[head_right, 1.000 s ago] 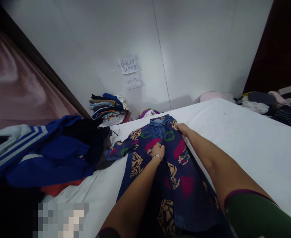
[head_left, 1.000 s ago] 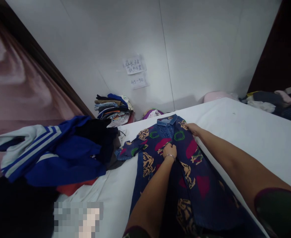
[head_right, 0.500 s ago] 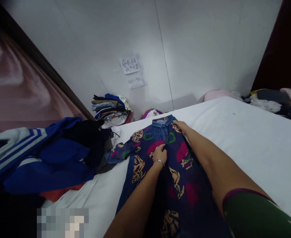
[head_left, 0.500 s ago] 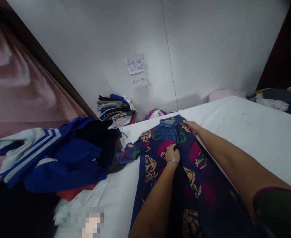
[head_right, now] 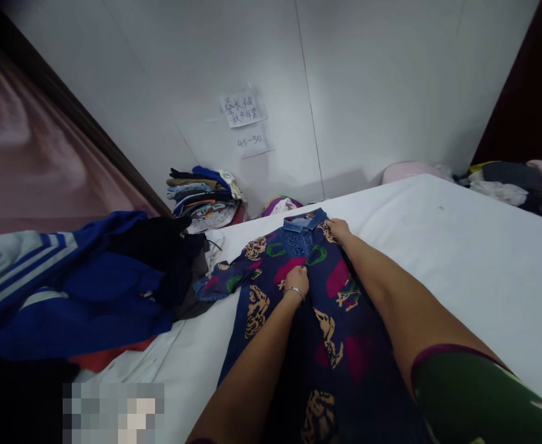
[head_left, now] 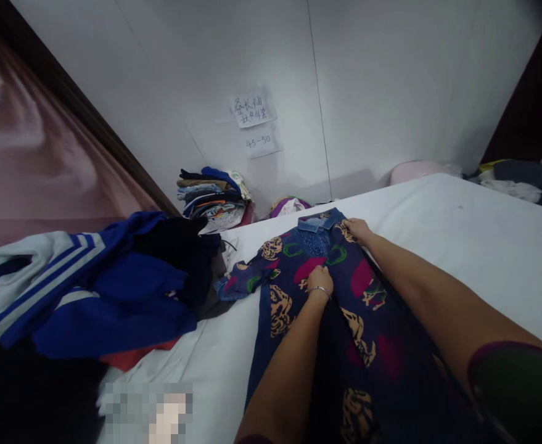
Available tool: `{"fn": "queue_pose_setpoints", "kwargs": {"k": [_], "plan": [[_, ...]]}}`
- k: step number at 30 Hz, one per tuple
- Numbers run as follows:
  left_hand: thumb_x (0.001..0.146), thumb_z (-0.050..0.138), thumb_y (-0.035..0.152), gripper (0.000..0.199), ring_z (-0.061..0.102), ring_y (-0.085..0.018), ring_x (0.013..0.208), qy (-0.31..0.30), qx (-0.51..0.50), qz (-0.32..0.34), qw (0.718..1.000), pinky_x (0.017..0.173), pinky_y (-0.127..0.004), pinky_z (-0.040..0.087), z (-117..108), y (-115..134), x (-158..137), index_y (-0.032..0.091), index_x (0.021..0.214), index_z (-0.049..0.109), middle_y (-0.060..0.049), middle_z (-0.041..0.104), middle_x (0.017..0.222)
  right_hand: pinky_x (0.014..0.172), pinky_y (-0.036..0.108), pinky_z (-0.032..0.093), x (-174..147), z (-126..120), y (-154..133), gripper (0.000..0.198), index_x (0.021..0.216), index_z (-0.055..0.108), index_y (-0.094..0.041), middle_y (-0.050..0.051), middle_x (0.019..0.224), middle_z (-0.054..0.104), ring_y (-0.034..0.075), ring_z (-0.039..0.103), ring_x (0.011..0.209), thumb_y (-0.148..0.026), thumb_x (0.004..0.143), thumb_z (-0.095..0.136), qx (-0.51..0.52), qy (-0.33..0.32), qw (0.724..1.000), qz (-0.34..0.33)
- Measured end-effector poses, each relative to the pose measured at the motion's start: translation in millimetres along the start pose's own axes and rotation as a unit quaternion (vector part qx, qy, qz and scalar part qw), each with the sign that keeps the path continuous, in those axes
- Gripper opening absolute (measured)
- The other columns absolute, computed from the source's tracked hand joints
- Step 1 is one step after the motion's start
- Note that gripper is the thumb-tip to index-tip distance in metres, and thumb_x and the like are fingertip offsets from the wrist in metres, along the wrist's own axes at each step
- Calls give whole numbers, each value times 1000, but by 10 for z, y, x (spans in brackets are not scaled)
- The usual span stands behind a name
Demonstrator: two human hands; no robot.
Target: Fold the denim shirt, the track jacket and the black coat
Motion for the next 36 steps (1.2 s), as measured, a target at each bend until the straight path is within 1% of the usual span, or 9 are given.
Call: {"fn": "queue_pose_setpoints", "kwargs": {"k": [7,9,13,16,20,23,25,29,36], "plan": [[91,36,27,33,65,-25,97,-14,40,-1,999,84,-35,47,-28,87,-84,15,99,66,-15,69,102,68,26,44,54,31,-43,21,76,67,-16,9,80,69,20,63,82,-34,82,56,-227,16,973,-47],[89,40,29,30,63,-26,100,15,54,17,998,84,-37,47,-118,116,-100,17,102,65,-14,67,105,74,29,44,30,35,-53,25,83,67,-17,12,91,69,24,62,93,-39,81,57,-280,18,958,-58],[87,46,33,41,44,-25,126,123,111,194,967,103,-41,37,-209,381,-305,19,125,53,-11,51,134,79,35,43,-45,45,-49,36,103,62,-15,18,104,66,29,60,100,-44,84,54,-354,20,931,-80],[88,42,46,56,24,-26,139,81,143,298,940,114,-45,20,70,468,-508,16,135,45,-10,35,148,79,37,44,-93,20,-76,42,114,56,-14,18,105,65,29,60,99,-46,87,49,-381,19,919,-96],[89,31,54,67,14,-26,142,19,143,269,952,116,-44,16,389,321,-577,10,140,38,-12,26,152,88,39,43,-179,-46,-228,45,123,50,-14,18,120,58,28,53,112,-44,90,41,-392,30,908,-141],[89,30,54,68,11,-25,143,19,135,259,956,117,-43,14,434,278,-567,11,141,37,-11,24,153,106,44,28,-303,38,-366,53,135,38,-14,17,145,36,29,29,135,-44,92,37,-414,25,876,-246],[89,32,53,67,11,-26,143,21,131,257,957,117,-44,14,426,282,-556,11,141,37,-11,24,153,111,48,16,-375,223,-324,63,141,32,-13,15,152,24,29,14,141,-50,90,35,-448,-37,842,-298],[89,35,49,65,10,-27,143,12,125,250,960,117,-44,13,419,300,-550,12,142,37,-11,21,154,112,49,13,-380,524,-27,70,142,34,-15,13,152,25,28,13,141,-59,88,29,-486,-157,817,-267],[89,36,48,65,8,-27,143,3,127,248,960,117,-43,12,412,301,-547,11,142,36,-11,20,154,111,53,12,-421,536,-53,66,143,35,-19,12,153,24,28,15,141,-57,89,30,-481,-160,831,-230]]}}
Point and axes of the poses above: each hand's wrist, its own x-axis towards the middle knuckle, its own z-axis out of the palm, y = z × x, the point moved 7 cm from there along x, towards the middle knuckle
